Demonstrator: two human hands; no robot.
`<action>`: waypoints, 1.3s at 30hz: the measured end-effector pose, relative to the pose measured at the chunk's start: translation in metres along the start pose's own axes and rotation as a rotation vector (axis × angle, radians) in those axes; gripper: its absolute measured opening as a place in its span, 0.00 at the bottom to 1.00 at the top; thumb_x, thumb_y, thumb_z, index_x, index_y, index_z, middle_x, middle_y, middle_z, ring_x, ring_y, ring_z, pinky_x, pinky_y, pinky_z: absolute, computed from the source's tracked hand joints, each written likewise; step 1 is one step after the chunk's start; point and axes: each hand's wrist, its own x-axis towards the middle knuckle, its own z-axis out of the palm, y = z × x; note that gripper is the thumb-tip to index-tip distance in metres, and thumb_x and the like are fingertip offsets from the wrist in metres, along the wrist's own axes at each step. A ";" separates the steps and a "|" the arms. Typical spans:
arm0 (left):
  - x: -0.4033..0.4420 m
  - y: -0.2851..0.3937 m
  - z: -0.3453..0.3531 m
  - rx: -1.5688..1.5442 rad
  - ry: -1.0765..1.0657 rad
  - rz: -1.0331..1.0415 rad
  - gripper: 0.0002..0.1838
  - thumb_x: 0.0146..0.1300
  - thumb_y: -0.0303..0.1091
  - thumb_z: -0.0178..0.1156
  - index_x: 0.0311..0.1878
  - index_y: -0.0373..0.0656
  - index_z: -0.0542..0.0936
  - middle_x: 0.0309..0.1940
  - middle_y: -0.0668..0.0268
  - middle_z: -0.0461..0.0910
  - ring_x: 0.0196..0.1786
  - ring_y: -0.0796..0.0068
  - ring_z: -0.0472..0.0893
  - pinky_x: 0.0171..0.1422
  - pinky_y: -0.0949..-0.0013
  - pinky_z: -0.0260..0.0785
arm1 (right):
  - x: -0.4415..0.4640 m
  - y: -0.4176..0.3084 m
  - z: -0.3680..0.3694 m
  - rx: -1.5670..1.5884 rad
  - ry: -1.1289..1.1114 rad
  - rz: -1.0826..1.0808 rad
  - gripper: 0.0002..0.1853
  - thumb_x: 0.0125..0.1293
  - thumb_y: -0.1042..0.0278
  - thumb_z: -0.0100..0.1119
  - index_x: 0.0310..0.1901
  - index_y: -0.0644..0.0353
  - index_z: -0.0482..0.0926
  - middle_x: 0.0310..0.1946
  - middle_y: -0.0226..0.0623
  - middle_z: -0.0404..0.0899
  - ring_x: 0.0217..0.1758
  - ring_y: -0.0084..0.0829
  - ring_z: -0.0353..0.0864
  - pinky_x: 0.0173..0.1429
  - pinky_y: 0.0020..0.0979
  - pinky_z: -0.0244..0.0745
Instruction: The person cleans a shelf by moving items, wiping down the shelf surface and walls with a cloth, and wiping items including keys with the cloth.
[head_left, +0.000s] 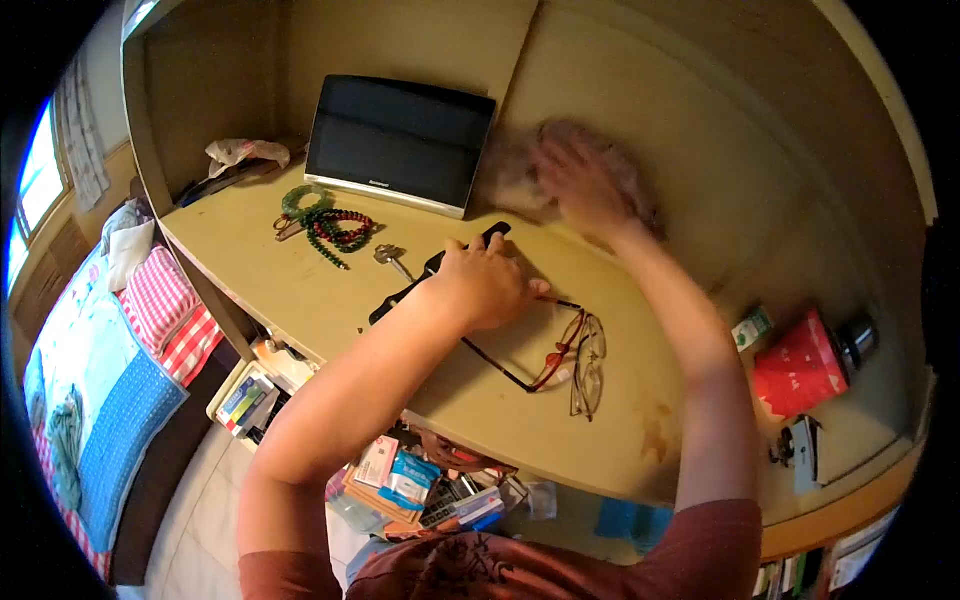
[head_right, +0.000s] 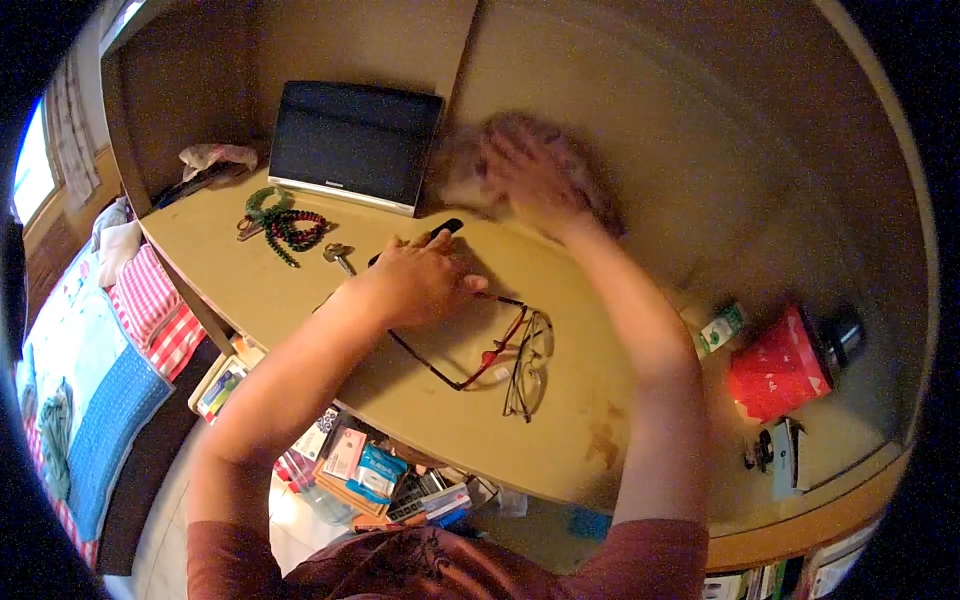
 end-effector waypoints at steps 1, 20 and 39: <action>0.000 0.000 -0.009 -0.054 -0.125 -0.057 0.31 0.77 0.61 0.37 0.65 0.51 0.77 0.68 0.50 0.70 0.74 0.51 0.65 0.73 0.42 0.59 | -0.015 -0.007 0.018 0.036 -0.023 -0.112 0.25 0.68 0.65 0.55 0.65 0.63 0.72 0.73 0.45 0.65 0.79 0.41 0.57 0.82 0.49 0.46; -0.012 0.006 -0.032 -0.053 -0.299 -0.019 0.35 0.73 0.67 0.39 0.63 0.51 0.80 0.63 0.48 0.76 0.67 0.47 0.74 0.71 0.46 0.62 | -0.003 -0.056 -0.006 0.646 -0.348 0.284 0.23 0.67 0.69 0.49 0.63 0.57 0.75 0.60 0.42 0.75 0.61 0.49 0.75 0.66 0.42 0.68; -0.015 0.017 -0.017 0.061 -0.128 -0.021 0.33 0.73 0.63 0.43 0.54 0.45 0.85 0.50 0.45 0.83 0.56 0.48 0.82 0.59 0.51 0.71 | 0.026 -0.064 -0.009 0.790 -0.403 0.351 0.24 0.69 0.72 0.44 0.66 0.56 0.74 0.64 0.47 0.73 0.65 0.52 0.73 0.67 0.44 0.69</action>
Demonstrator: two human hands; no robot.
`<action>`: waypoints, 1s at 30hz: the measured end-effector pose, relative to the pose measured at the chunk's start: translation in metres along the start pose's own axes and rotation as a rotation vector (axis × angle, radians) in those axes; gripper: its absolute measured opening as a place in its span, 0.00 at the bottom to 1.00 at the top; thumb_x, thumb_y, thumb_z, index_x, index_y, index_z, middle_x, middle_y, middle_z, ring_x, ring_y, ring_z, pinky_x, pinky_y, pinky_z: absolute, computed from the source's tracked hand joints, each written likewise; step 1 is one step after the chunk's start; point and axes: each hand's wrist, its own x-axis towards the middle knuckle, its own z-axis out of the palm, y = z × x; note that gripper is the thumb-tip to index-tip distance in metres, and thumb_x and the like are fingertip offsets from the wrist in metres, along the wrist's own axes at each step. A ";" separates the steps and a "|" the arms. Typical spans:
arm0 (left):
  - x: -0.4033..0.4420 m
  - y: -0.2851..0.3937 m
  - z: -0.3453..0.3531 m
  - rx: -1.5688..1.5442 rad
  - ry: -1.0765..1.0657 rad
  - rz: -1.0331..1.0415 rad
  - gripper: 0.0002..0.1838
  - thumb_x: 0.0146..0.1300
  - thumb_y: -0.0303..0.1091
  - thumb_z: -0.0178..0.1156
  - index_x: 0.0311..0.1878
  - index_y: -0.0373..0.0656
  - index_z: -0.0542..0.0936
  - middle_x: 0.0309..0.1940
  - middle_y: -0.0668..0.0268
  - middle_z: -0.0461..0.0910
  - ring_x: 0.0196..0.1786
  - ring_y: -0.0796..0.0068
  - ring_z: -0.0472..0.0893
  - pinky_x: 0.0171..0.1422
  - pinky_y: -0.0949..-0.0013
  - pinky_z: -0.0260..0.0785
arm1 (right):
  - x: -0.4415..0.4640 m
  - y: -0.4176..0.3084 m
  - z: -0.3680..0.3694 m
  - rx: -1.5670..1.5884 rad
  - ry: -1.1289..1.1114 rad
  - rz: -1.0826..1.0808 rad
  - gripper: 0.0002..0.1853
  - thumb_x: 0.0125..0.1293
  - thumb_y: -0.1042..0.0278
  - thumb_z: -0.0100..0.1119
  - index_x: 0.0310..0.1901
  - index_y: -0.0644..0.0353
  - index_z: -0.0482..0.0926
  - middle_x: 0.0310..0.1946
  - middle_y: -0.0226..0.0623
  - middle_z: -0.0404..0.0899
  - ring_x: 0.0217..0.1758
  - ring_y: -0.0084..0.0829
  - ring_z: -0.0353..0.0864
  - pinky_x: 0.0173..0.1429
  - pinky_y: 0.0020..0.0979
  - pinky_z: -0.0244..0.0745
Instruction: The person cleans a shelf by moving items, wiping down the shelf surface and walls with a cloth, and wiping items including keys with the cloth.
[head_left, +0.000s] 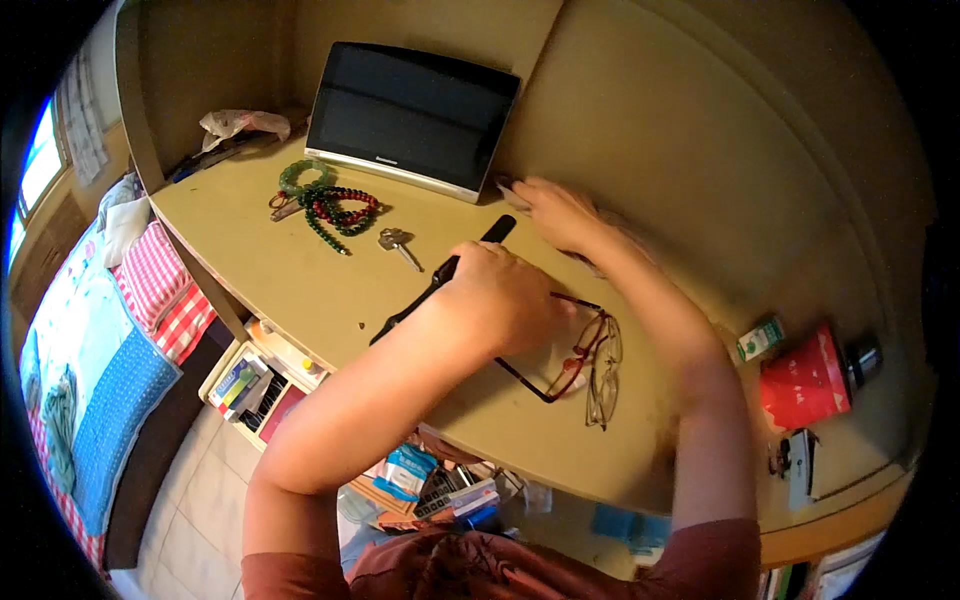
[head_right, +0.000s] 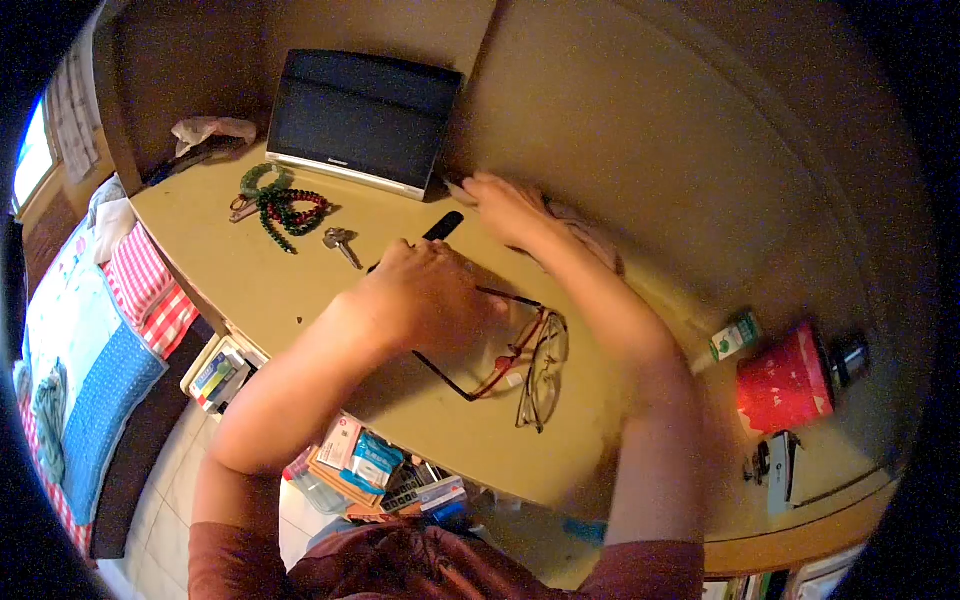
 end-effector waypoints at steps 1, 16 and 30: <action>0.000 -0.001 0.000 -0.064 0.014 -0.001 0.33 0.73 0.62 0.43 0.54 0.44 0.85 0.50 0.46 0.83 0.56 0.48 0.82 0.59 0.52 0.71 | 0.006 -0.001 -0.001 -0.066 -0.057 0.029 0.23 0.69 0.73 0.44 0.65 0.56 0.75 0.63 0.47 0.73 0.65 0.52 0.73 0.66 0.44 0.69; -0.001 0.003 -0.001 0.084 -0.019 0.018 0.31 0.74 0.58 0.43 0.53 0.41 0.84 0.50 0.47 0.83 0.55 0.49 0.82 0.55 0.50 0.71 | 0.000 0.008 0.007 0.074 0.002 0.070 0.28 0.67 0.78 0.41 0.68 0.56 0.72 0.62 0.53 0.75 0.65 0.52 0.74 0.68 0.42 0.68; -0.005 0.001 -0.002 0.100 0.065 0.019 0.31 0.74 0.59 0.44 0.49 0.41 0.86 0.47 0.49 0.85 0.51 0.51 0.84 0.53 0.51 0.73 | -0.036 0.024 0.005 0.018 0.064 0.164 0.27 0.65 0.78 0.44 0.67 0.60 0.73 0.68 0.49 0.71 0.71 0.49 0.70 0.73 0.39 0.64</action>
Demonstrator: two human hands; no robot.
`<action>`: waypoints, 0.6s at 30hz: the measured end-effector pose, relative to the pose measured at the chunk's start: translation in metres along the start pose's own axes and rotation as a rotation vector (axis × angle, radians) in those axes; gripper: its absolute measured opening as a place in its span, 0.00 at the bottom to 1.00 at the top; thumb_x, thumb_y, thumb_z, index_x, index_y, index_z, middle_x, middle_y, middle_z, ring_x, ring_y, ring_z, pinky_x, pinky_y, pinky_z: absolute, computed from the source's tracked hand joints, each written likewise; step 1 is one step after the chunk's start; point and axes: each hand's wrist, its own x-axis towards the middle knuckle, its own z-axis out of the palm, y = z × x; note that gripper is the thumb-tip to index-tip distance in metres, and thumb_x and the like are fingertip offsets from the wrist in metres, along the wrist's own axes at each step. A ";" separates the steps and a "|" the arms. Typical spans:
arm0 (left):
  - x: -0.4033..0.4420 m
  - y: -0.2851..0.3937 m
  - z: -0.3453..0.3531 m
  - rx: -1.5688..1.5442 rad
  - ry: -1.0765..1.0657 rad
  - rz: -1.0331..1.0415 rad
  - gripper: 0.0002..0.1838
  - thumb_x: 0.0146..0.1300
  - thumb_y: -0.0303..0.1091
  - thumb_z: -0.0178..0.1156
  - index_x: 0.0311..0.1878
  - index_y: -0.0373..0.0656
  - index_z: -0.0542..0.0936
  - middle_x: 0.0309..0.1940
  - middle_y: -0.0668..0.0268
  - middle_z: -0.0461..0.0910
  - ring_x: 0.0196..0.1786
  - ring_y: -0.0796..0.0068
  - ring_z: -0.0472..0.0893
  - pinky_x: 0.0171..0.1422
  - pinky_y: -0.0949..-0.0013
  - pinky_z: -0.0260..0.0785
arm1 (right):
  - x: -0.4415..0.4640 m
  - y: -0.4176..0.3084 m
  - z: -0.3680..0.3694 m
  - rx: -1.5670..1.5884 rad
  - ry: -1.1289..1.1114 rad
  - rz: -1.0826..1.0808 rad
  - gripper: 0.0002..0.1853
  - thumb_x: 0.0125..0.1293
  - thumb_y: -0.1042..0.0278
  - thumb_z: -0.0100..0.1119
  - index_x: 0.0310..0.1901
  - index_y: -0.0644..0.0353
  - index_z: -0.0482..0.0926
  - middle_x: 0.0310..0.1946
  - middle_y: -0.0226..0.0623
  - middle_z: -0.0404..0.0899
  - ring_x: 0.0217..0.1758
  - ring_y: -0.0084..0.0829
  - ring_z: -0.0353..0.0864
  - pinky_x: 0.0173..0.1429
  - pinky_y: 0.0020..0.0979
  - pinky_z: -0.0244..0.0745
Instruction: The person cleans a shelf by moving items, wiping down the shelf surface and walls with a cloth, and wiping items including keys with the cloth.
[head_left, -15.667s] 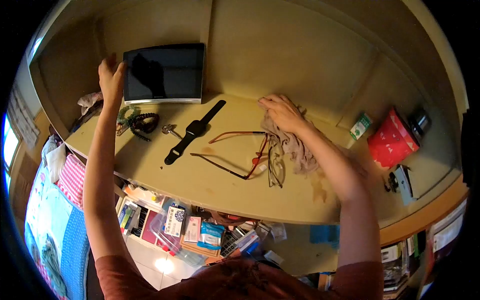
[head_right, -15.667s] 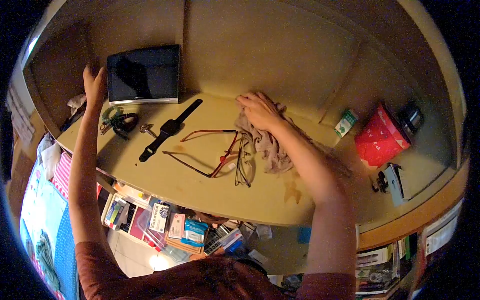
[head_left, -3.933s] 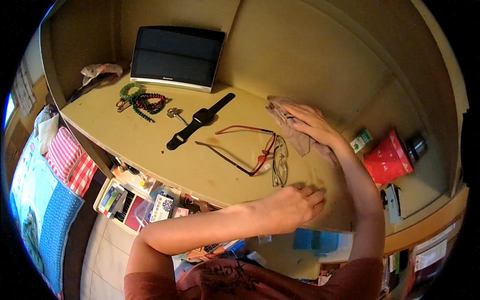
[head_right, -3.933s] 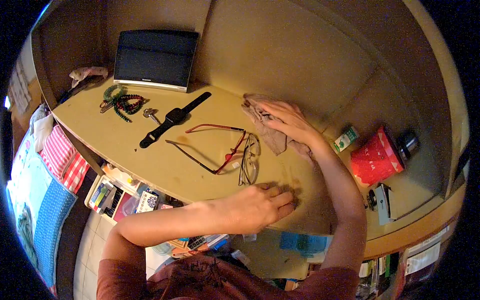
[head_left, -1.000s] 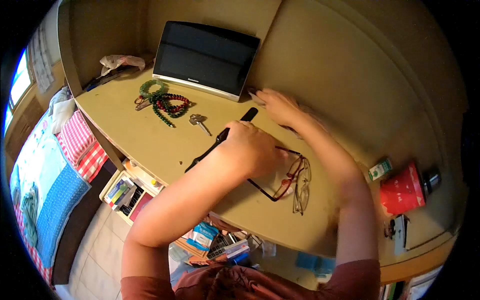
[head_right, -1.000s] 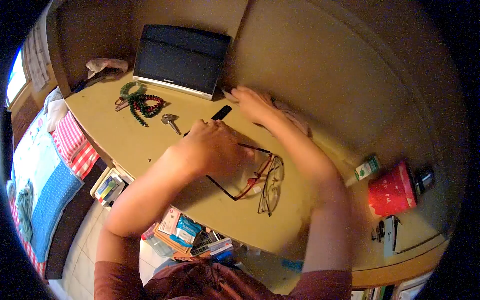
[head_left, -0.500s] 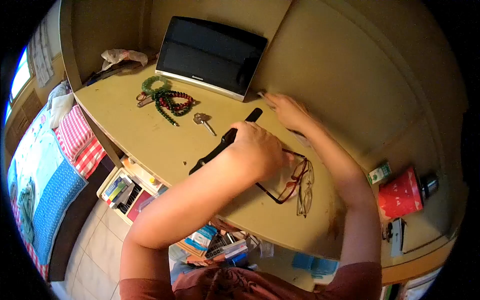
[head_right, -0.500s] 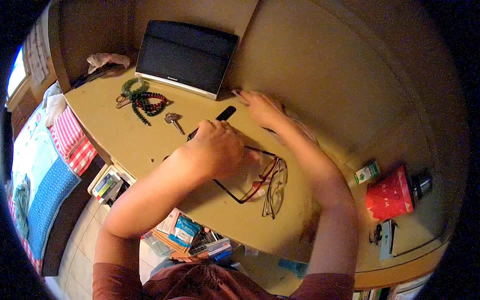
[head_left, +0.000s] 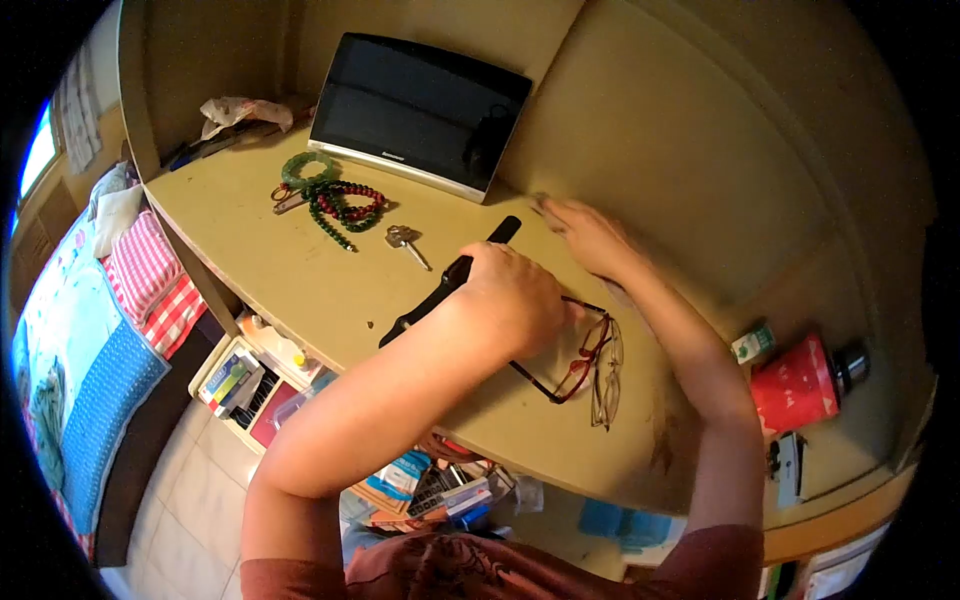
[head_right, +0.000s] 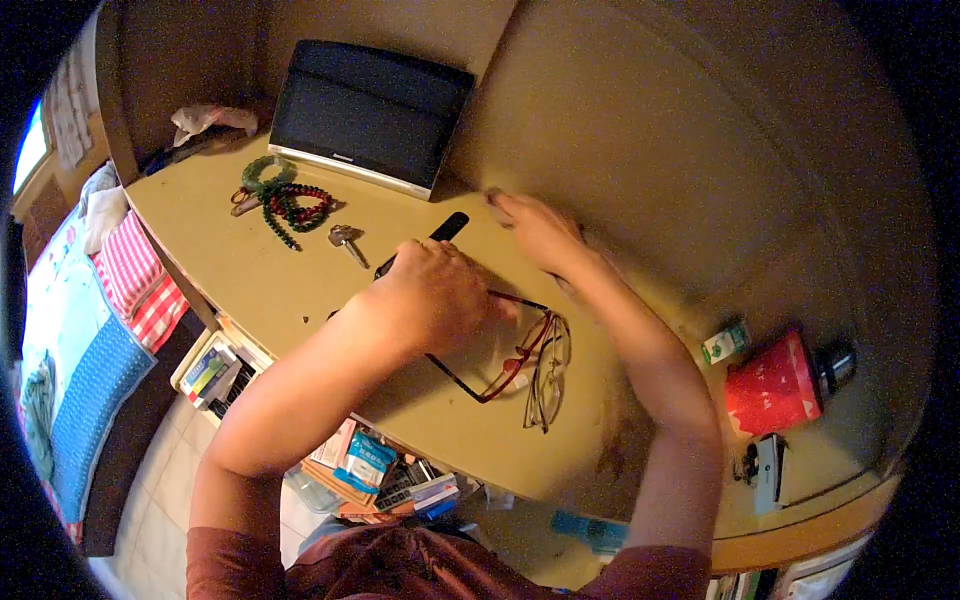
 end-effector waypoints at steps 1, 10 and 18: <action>0.002 -0.001 0.000 0.005 -0.003 0.006 0.31 0.74 0.59 0.44 0.49 0.41 0.86 0.47 0.49 0.85 0.51 0.51 0.84 0.53 0.51 0.73 | 0.022 0.001 0.013 0.057 0.021 -0.103 0.27 0.65 0.79 0.44 0.67 0.60 0.72 0.66 0.49 0.72 0.70 0.49 0.71 0.72 0.39 0.65; -0.002 -0.016 -0.009 -0.258 -0.051 0.035 0.25 0.75 0.52 0.46 0.47 0.42 0.86 0.44 0.50 0.86 0.52 0.50 0.84 0.57 0.51 0.74 | -0.054 0.021 -0.011 0.140 -0.090 -0.384 0.33 0.61 0.84 0.44 0.69 0.51 0.73 0.48 0.46 0.75 0.54 0.44 0.76 0.64 0.36 0.68; -0.004 -0.016 -0.011 -0.278 -0.064 0.017 0.24 0.75 0.51 0.48 0.46 0.40 0.85 0.44 0.50 0.85 0.51 0.50 0.84 0.56 0.50 0.74 | -0.213 0.127 -0.051 0.188 -0.107 0.003 0.29 0.60 0.81 0.44 0.65 0.58 0.76 0.46 0.44 0.76 0.53 0.40 0.75 0.61 0.32 0.69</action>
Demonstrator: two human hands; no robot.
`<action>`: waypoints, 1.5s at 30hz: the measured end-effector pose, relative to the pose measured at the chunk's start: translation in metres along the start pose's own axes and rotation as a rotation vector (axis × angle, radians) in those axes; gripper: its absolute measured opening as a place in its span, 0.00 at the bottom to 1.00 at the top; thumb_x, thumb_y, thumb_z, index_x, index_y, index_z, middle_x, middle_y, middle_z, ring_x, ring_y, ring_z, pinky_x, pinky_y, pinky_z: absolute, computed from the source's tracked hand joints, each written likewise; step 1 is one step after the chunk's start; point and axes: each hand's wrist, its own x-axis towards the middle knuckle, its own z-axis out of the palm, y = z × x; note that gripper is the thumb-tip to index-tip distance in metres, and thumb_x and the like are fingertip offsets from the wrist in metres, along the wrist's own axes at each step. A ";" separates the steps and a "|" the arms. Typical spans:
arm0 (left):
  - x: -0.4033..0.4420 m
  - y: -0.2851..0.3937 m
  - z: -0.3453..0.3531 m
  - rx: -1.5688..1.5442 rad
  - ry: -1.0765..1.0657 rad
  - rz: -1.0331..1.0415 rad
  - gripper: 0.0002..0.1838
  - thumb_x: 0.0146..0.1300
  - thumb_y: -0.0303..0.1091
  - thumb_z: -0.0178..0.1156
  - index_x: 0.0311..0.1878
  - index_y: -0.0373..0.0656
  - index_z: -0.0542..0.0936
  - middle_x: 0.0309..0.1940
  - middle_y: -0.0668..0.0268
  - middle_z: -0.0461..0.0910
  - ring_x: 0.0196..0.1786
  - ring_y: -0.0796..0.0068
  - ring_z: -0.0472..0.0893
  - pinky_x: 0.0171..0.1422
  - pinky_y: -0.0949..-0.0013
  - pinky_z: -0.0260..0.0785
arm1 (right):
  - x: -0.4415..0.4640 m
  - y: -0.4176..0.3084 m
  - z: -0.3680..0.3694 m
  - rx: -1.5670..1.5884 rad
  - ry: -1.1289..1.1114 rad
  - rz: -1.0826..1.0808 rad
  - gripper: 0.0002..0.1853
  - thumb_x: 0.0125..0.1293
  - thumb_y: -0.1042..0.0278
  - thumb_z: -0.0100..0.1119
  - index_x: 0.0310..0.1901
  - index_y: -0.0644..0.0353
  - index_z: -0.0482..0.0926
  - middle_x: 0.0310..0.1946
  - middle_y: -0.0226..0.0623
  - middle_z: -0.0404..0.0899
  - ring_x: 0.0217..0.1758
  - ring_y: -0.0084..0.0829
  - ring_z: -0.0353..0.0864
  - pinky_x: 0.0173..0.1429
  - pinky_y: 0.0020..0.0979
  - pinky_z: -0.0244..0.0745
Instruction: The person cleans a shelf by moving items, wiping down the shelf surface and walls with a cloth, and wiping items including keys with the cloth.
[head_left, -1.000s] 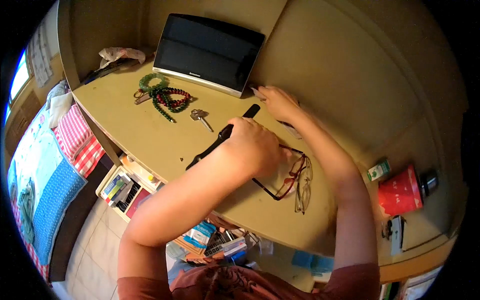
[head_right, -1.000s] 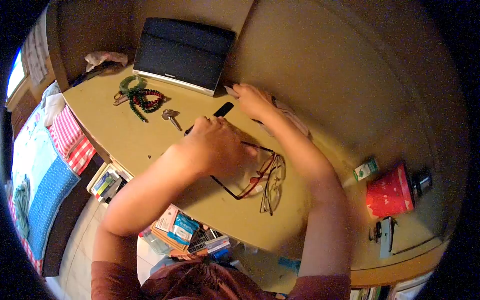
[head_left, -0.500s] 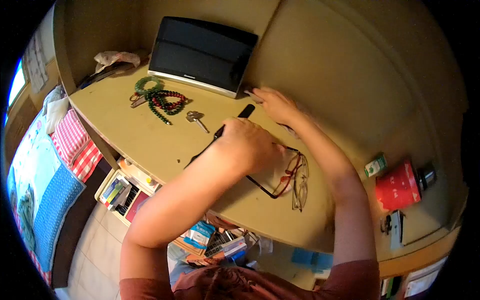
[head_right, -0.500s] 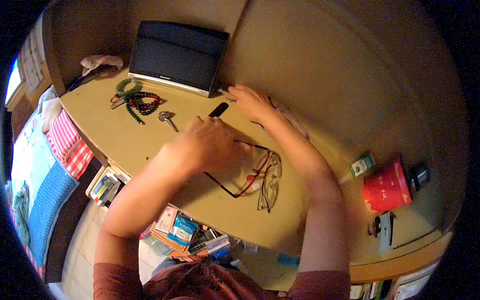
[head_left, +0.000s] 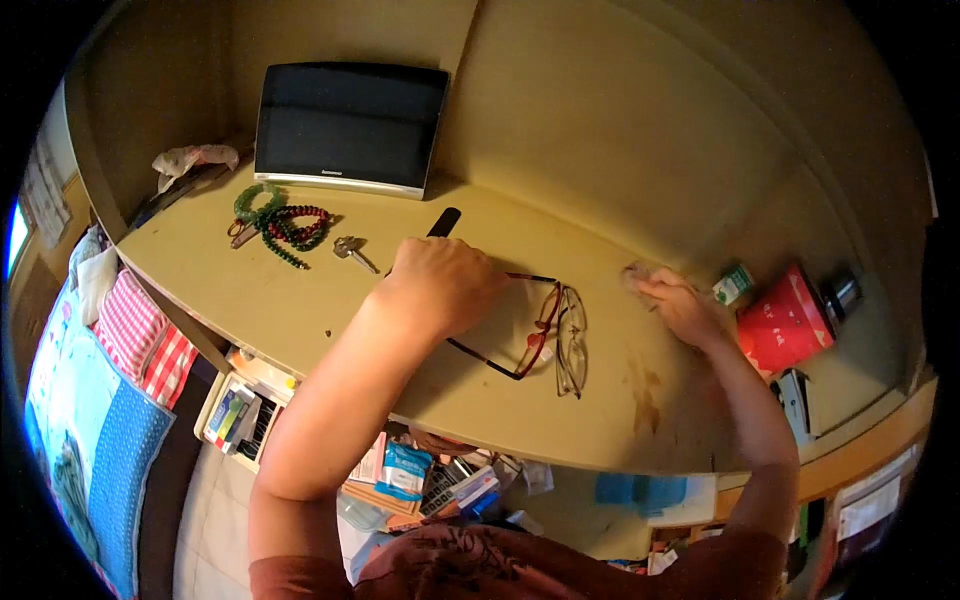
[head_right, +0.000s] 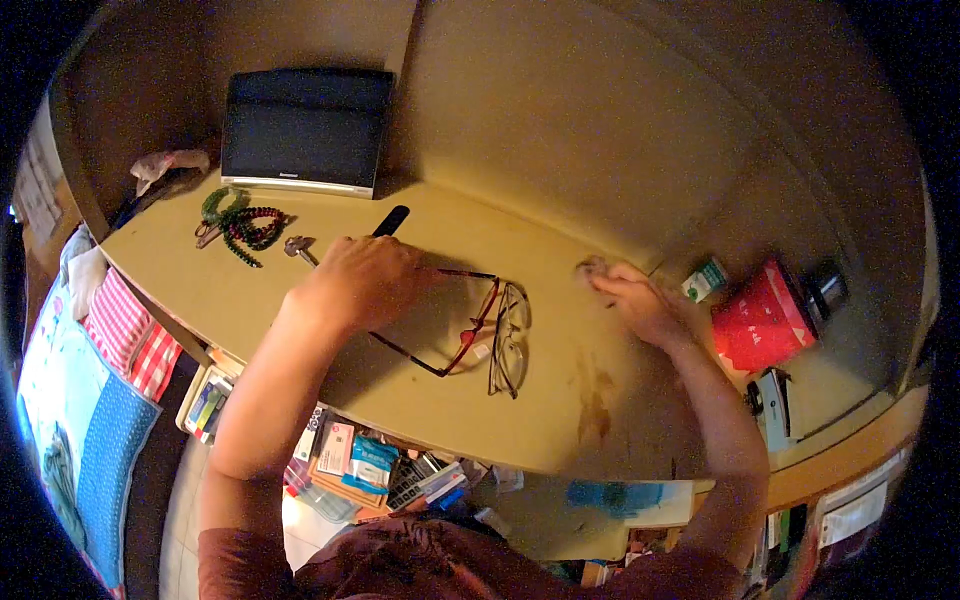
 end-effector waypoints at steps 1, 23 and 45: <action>-0.001 0.001 -0.001 0.006 -0.005 0.000 0.24 0.74 0.51 0.49 0.46 0.40 0.85 0.45 0.50 0.85 0.51 0.50 0.84 0.56 0.50 0.74 | -0.015 0.010 -0.003 -0.096 0.083 0.103 0.28 0.63 0.80 0.44 0.65 0.58 0.76 0.47 0.45 0.76 0.54 0.41 0.76 0.61 0.33 0.69; 0.000 -0.002 0.011 0.152 0.118 0.038 0.25 0.74 0.53 0.47 0.43 0.43 0.86 0.38 0.48 0.85 0.46 0.46 0.85 0.54 0.47 0.76 | 0.040 0.009 0.016 -0.302 0.302 0.439 0.23 0.69 0.62 0.52 0.64 0.55 0.76 0.67 0.47 0.72 0.68 0.51 0.73 0.67 0.48 0.71; 0.003 0.004 0.015 0.195 0.091 -0.003 0.27 0.74 0.56 0.46 0.48 0.45 0.86 0.46 0.50 0.85 0.51 0.47 0.84 0.56 0.48 0.76 | -0.006 0.024 0.039 -0.428 0.282 0.616 0.22 0.68 0.74 0.45 0.62 0.52 0.76 0.57 0.46 0.77 0.60 0.49 0.77 0.59 0.44 0.76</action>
